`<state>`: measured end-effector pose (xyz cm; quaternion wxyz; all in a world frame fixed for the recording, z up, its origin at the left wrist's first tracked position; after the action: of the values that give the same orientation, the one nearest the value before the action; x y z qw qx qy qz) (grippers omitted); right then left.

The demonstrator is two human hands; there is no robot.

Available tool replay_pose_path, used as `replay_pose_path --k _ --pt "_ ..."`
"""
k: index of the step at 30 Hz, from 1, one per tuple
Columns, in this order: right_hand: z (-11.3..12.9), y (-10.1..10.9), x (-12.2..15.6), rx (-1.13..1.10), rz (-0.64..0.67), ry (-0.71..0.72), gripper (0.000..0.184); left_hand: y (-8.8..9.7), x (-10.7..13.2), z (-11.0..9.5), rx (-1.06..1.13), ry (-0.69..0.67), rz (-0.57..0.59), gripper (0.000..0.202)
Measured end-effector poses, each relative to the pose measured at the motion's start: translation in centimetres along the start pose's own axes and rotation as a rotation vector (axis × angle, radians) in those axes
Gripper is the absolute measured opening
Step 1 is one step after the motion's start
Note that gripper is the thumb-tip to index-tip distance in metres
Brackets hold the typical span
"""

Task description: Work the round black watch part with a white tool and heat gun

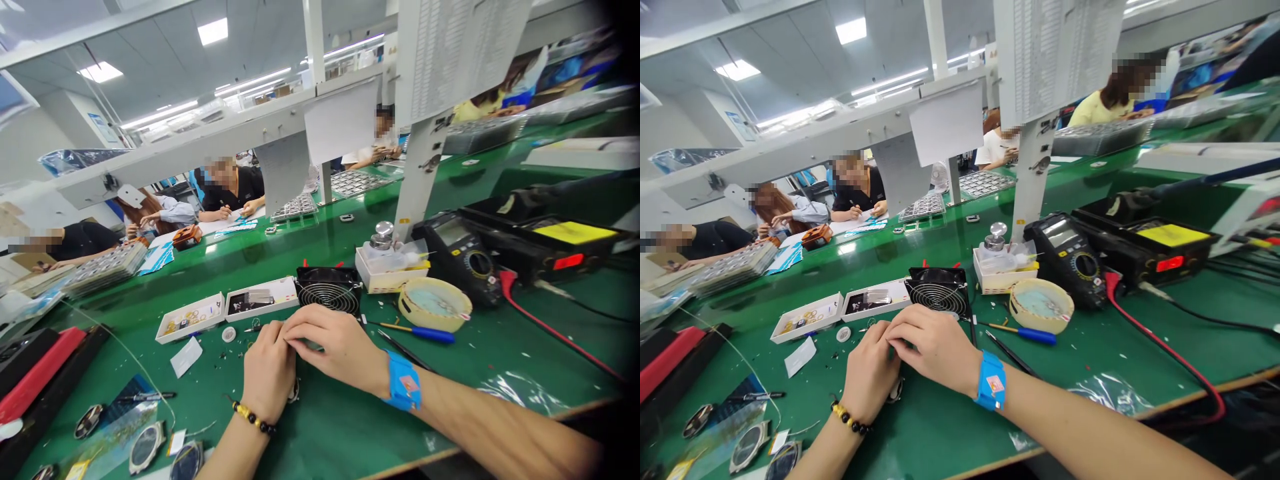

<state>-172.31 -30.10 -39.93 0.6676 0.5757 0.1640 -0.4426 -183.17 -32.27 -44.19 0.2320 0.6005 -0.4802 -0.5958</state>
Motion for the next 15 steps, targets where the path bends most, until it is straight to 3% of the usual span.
replay_pose_path --k 8,15 --pt "-1.5 1.1 -0.1 0.044 -0.117 -0.038 0.017 1.0 -0.2 1.9 0.249 0.230 -0.005 0.038" --pt "-2.1 1.7 -0.3 0.083 -0.143 -0.039 0.015 4.1 -1.4 5.4 0.940 0.529 -0.238 0.037"
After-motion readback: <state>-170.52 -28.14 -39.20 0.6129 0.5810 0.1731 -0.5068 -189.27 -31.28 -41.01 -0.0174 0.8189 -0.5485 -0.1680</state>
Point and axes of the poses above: each hand's wrist, its own x-axis away from the middle knuckle, its own y-axis out of the back of the hand, z = x × y, the point moved 7 cm from there along -x, towards the middle knuckle, and after that the axes turned 6 degrees about x, right-handed, at the moved point
